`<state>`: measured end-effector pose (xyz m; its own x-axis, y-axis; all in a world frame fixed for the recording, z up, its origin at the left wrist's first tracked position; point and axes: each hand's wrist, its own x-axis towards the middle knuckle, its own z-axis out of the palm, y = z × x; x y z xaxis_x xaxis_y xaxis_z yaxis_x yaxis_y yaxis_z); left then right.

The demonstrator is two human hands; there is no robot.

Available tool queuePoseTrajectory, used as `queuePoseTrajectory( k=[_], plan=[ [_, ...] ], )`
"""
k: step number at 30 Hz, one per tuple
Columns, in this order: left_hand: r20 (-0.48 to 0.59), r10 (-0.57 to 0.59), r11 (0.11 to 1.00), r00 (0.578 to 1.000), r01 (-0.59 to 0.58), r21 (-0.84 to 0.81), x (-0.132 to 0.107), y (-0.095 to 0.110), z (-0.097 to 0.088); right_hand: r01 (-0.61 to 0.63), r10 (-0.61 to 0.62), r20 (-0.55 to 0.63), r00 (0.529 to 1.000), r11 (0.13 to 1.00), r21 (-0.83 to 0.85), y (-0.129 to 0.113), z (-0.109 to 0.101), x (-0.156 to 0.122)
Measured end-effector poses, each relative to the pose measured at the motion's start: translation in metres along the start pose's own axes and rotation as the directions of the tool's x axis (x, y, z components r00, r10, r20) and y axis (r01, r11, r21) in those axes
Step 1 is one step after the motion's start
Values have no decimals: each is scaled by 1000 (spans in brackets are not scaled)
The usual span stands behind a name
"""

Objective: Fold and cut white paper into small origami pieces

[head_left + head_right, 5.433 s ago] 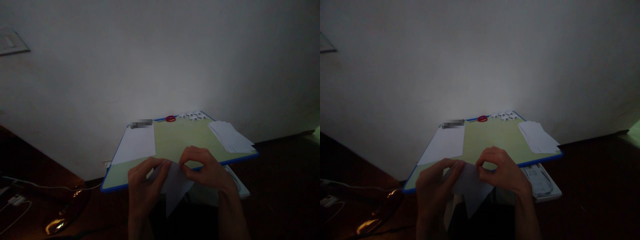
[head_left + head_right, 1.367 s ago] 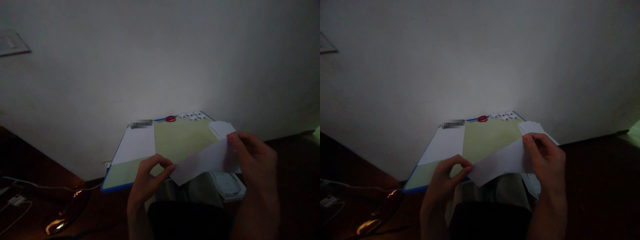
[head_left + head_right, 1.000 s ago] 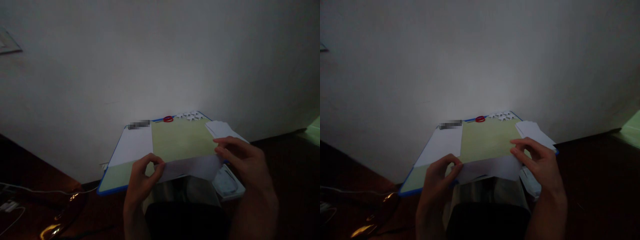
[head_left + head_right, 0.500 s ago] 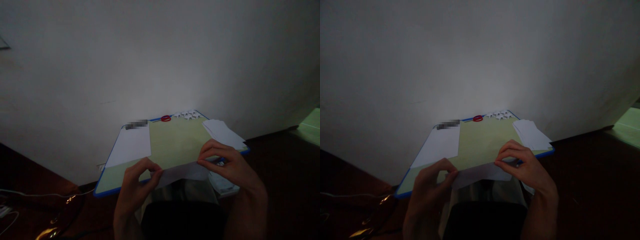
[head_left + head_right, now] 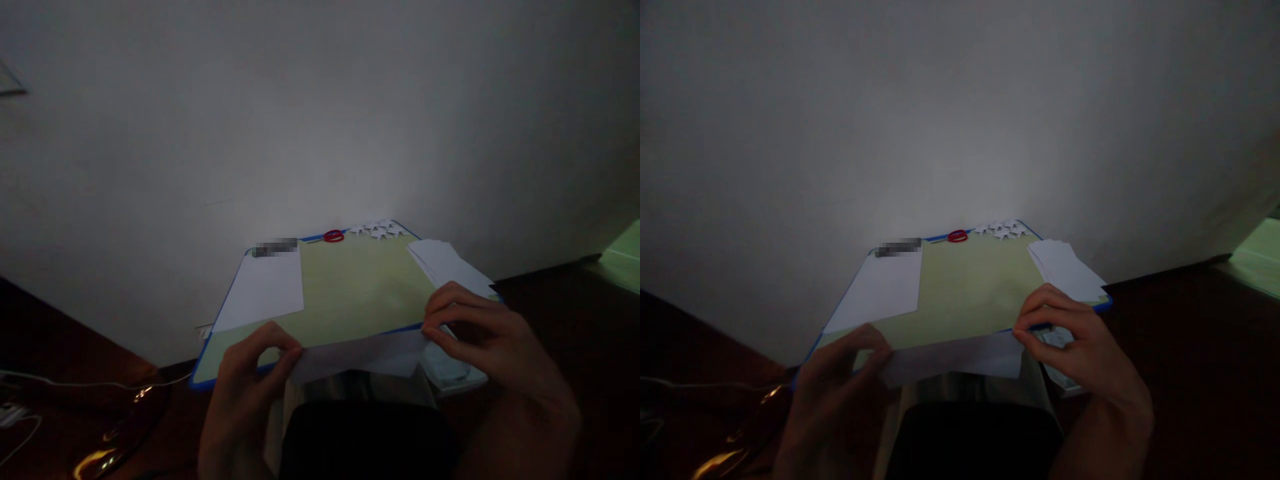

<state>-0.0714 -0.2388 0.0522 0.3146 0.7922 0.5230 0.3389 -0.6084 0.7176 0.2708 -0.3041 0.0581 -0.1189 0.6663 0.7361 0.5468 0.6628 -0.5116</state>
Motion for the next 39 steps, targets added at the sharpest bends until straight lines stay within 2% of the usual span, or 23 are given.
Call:
queuePoseTrajectory(
  k=[7,13,16,22,28,31,33,35,37,39],
  plan=[
    [-99,-26,1000,995,26,-4,5,-5,3,-25,25,-58,998,1000,-8,8,-2,-4],
    [-180,-43,999,983,36,-40,9,-2,4,32,-33,-138,990,999,-14,17,-1,-5],
    [-163,-48,996,985,35,-80,10,-3,5,32,-34,-167,985,999,-14,19,-1,-7],
    [-123,-37,998,992,32,-46,12,-3,8,-74,56,-167,984,992,-100,23,2,-8],
    [-200,-137,990,970,139,-2,16,-2,13,-206,173,-250,953,972,-113,24,8,0],
    [-174,-159,985,972,168,37,36,-4,15,-344,331,-224,917,939,-22,32,14,10],
    [-122,-141,982,982,154,110,59,-8,17,-436,439,-183,880,898,57,43,21,18],
    [-124,-150,972,981,170,163,85,-15,20,-518,534,-151,832,844,138,57,30,25],
    [-172,-190,951,967,225,212,107,-23,23,-586,606,-118,786,793,168,71,41,29],
    [-232,-194,941,953,248,232,117,-31,29,-625,641,-99,761,766,153,82,51,30]
  ],
)
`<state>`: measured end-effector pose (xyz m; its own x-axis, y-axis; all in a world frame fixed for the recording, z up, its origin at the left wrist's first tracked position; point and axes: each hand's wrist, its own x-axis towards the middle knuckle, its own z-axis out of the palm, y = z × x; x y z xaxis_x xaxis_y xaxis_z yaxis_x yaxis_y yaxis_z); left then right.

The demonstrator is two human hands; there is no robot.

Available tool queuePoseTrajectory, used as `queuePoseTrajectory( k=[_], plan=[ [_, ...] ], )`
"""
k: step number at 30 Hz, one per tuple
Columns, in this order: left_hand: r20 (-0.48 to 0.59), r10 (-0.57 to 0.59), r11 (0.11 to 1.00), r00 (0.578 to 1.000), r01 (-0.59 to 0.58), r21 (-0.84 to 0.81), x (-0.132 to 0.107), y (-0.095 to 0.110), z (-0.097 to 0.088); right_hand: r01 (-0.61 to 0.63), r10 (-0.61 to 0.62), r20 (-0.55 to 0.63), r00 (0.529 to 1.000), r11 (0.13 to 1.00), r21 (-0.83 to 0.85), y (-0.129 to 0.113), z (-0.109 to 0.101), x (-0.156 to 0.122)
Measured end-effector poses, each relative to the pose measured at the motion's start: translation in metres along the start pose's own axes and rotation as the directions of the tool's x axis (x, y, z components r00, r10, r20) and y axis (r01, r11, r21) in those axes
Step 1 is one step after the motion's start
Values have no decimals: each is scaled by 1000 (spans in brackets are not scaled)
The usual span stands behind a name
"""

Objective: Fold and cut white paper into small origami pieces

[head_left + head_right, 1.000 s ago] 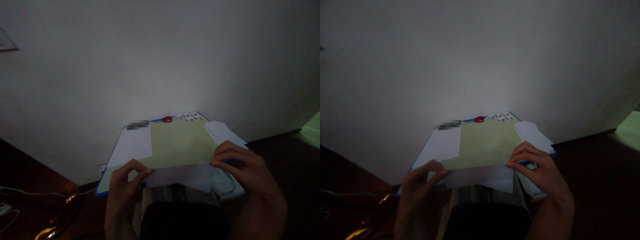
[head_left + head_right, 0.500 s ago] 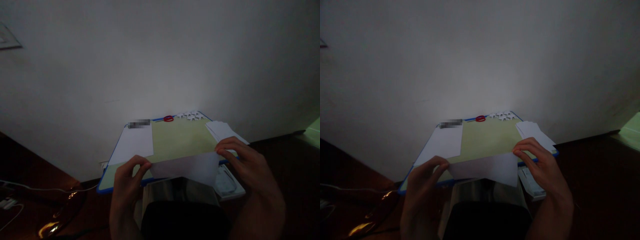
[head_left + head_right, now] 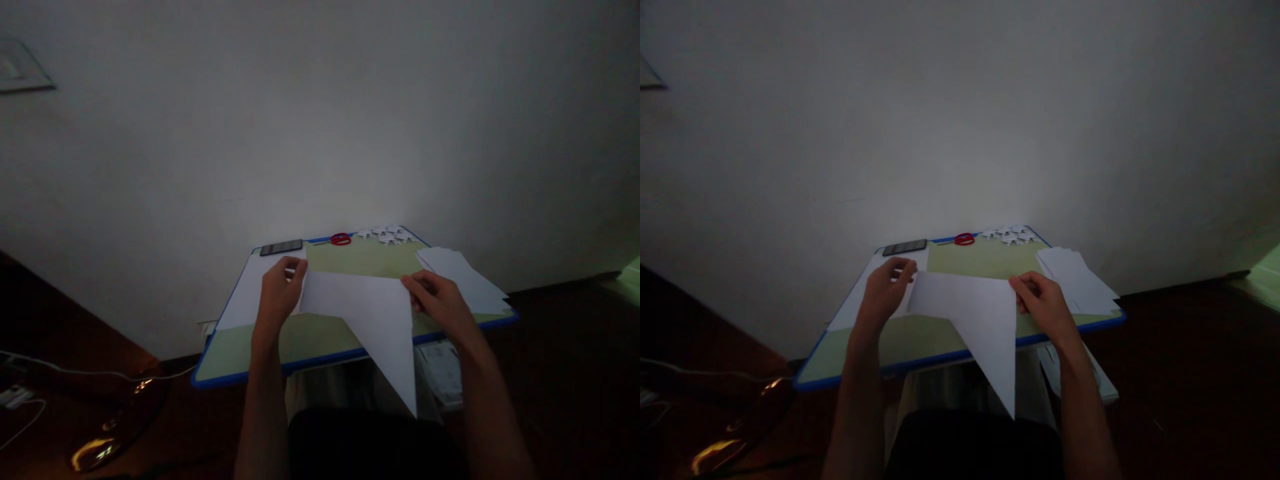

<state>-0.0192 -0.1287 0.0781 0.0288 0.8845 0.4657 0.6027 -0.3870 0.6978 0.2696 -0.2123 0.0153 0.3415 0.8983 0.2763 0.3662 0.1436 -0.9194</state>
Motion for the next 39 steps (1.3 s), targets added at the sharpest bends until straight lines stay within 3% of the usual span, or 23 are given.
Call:
queuePoseTrajectory(
  k=[2,4,6,8,9,11,14,16,23,35,39],
  plan=[
    [-72,3,1000,997,-1,31,-9,-3,9,-31,31,9,999,999,-42,8,7,2],
    [-73,80,995,994,-75,72,-35,-6,17,-55,56,9,998,993,-105,13,10,-1],
    [47,193,973,980,-197,120,-69,-7,25,-69,68,-16,998,981,-180,13,11,-5],
    [240,276,931,931,-320,173,-100,-8,34,-50,40,-40,998,956,-289,8,11,-11],
    [308,294,911,905,-363,196,-111,-8,37,-8,0,-22,1000,934,-358,5,12,-14],
    [409,308,871,859,-427,241,-124,-7,43,167,-120,126,985,850,-500,-2,15,-18],
    [457,300,847,837,-454,276,-125,-7,44,442,-201,435,878,689,-574,-10,22,-22],
    [467,291,848,835,-451,277,-123,-8,43,522,-177,545,820,622,-584,-12,25,-23],
    [474,304,843,826,-465,269,-121,-11,39,616,-129,632,764,437,-656,-25,29,-23],
    [473,328,838,818,-483,253,-122,-14,36,646,-185,635,750,409,-644,-13,27,-14],
    [497,336,832,800,-499,243,-121,-14,33,653,-242,628,740,486,-582,-4,30,-11]
  ],
)
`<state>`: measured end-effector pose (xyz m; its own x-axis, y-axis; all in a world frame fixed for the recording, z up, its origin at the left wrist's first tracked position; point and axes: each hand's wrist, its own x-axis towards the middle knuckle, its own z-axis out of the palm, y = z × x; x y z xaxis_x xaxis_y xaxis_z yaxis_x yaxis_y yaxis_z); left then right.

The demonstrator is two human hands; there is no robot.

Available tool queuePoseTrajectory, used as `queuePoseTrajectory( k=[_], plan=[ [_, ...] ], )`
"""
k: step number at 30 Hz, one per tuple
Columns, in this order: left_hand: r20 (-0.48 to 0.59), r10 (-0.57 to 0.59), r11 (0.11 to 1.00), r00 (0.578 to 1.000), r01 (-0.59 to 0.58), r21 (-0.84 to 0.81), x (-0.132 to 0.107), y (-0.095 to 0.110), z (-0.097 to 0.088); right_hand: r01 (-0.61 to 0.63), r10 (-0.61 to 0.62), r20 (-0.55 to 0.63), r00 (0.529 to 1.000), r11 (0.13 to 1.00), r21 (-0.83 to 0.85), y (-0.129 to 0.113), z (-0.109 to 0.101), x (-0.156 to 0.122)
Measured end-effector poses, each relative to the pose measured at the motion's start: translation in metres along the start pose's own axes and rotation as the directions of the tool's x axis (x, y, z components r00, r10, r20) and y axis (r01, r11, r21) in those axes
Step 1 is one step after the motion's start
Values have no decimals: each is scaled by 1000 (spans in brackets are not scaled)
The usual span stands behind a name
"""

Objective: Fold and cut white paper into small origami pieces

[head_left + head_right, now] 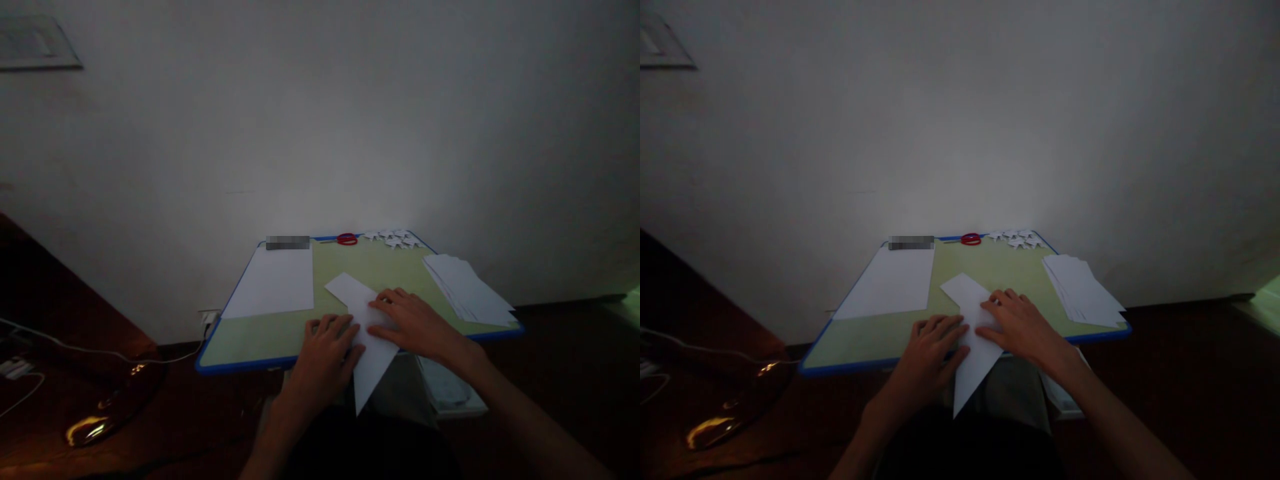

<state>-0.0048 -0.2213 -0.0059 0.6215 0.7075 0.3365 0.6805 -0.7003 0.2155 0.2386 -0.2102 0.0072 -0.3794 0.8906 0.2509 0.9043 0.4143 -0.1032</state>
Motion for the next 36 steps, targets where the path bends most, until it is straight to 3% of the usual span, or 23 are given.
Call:
queuePoseTrajectory(
  k=[6,16,22,26,29,32,36],
  plan=[
    [48,-10,1000,999,10,-1,2,-1,-4,-52,37,54,998,953,299,15,14,6],
    [45,5,1000,999,-6,14,2,-5,-1,-51,27,59,998,889,455,29,15,12],
    [72,11,1000,997,-11,7,2,-6,-3,-68,98,-35,995,871,487,38,12,15],
    [79,13,1000,997,-14,10,2,-6,-5,-103,253,-251,934,866,489,42,3,11],
    [71,29,1000,997,-30,2,3,-7,-6,-58,226,-345,911,899,435,45,-8,7],
    [85,52,999,995,-53,9,4,-9,-9,-31,168,-312,935,916,400,48,-21,6],
    [127,71,997,989,-72,3,4,-15,-17,-137,254,-219,942,887,441,55,-29,8]
  ],
)
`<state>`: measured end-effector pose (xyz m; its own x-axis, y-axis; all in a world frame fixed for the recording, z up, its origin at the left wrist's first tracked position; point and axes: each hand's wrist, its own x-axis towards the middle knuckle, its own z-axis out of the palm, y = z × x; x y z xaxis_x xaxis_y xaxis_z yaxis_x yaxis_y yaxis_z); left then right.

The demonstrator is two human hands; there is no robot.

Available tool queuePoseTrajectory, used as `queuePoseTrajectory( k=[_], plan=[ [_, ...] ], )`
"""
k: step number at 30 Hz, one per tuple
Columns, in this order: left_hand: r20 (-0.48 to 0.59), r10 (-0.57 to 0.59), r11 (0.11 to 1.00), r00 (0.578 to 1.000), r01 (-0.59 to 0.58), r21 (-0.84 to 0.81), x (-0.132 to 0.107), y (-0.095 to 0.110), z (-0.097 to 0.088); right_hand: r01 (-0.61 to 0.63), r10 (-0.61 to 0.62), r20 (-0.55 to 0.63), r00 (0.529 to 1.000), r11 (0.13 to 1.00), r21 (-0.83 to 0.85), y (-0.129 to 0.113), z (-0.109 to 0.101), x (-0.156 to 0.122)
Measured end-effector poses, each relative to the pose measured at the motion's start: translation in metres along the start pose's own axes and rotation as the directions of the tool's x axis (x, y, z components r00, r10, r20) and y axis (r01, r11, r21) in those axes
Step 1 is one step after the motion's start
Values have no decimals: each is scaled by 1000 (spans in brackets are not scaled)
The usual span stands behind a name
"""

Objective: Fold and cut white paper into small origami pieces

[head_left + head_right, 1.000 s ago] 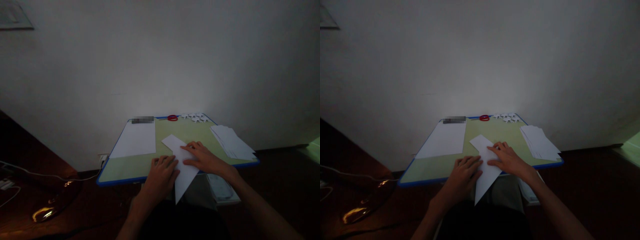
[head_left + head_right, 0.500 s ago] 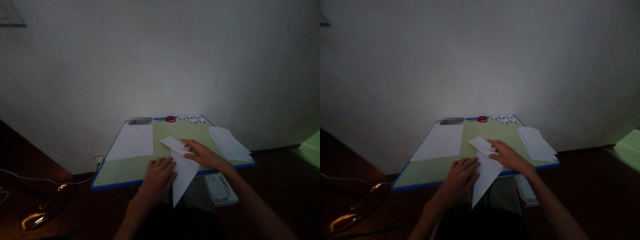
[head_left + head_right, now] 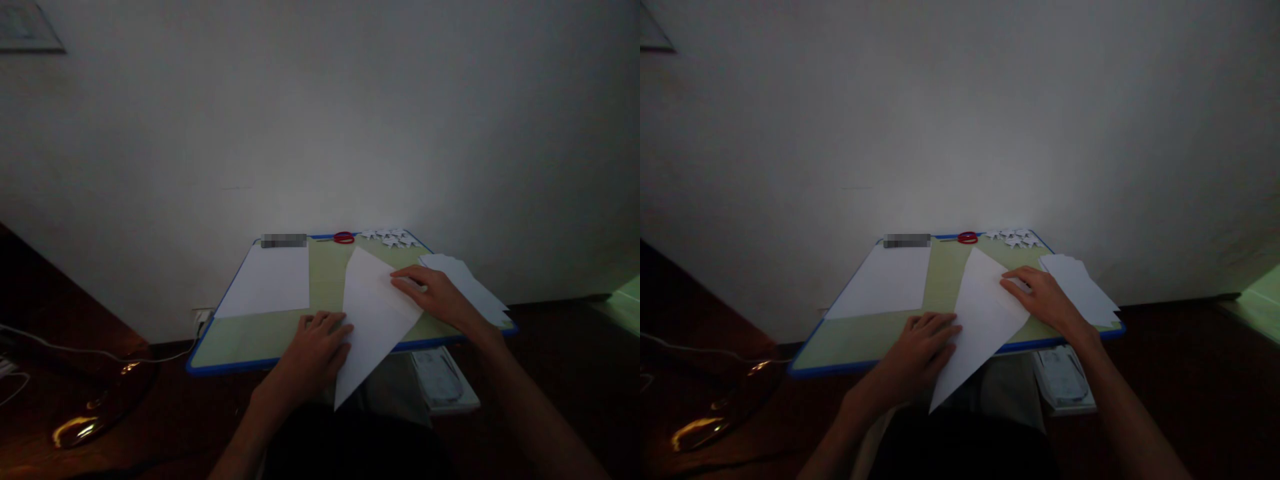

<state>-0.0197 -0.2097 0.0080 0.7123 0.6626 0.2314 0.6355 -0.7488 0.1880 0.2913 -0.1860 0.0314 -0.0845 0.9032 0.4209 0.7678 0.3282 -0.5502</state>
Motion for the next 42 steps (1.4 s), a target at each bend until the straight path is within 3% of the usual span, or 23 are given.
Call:
queuePoseTrajectory(
  k=[3,5,7,8,12,14,17,19,22,25,27,30,32,35,38,42],
  plan=[
    [-40,-12,997,999,9,-74,4,-11,-7,-67,67,-9,998,998,5,6,1,-1],
    [-123,-76,972,989,46,-228,13,-20,-11,-107,107,-26,994,994,35,8,5,-6],
    [-200,-223,893,954,117,-434,30,-29,-15,-134,142,-55,988,982,137,5,10,-12],
    [-237,-330,841,914,171,-513,41,-34,-17,-138,156,-71,985,968,208,3,12,-16],
    [-287,-439,793,851,216,-570,85,-44,-25,-101,170,-159,973,923,371,-16,13,-32],
    [-275,-449,766,850,208,-608,100,-43,-30,-89,181,-183,966,903,421,-24,9,-42],
    [-241,-405,718,882,143,-682,108,-35,-36,-77,189,-157,969,840,536,-29,6,-61],
    [-231,-367,684,901,93,-724,104,-26,-41,-90,198,-129,972,815,573,-27,7,-74],
    [-246,-363,658,899,61,-750,86,-7,-48,-95,191,-145,971,863,497,-29,8,-86],
    [-262,-353,701,898,68,-710,66,17,-56,41,67,-373,925,961,275,-54,-2,-87],
    [-319,-330,778,888,65,-625,55,34,-61,154,-118,-480,869,987,37,-82,-13,-83],
    [-354,-244,844,903,18,-536,43,54,-68,319,-402,-361,841,909,-270,-120,-28,-72],
    [-367,-199,866,909,-12,-500,35,61,-73,365,-459,-230,858,860,-357,-133,-35,-64],
    [-400,-197,882,895,-17,-472,24,65,-80,398,-437,-122,891,883,-248,-134,-41,-55],
    [-411,-186,883,893,-31,-469,16,67,-85,369,-376,-90,922,925,-90,-129,-48,-52],
    [-449,-118,909,886,-85,-408,13,71,-87,345,-345,-52,937,938,-11,-131,-56,-47]
  ],
)
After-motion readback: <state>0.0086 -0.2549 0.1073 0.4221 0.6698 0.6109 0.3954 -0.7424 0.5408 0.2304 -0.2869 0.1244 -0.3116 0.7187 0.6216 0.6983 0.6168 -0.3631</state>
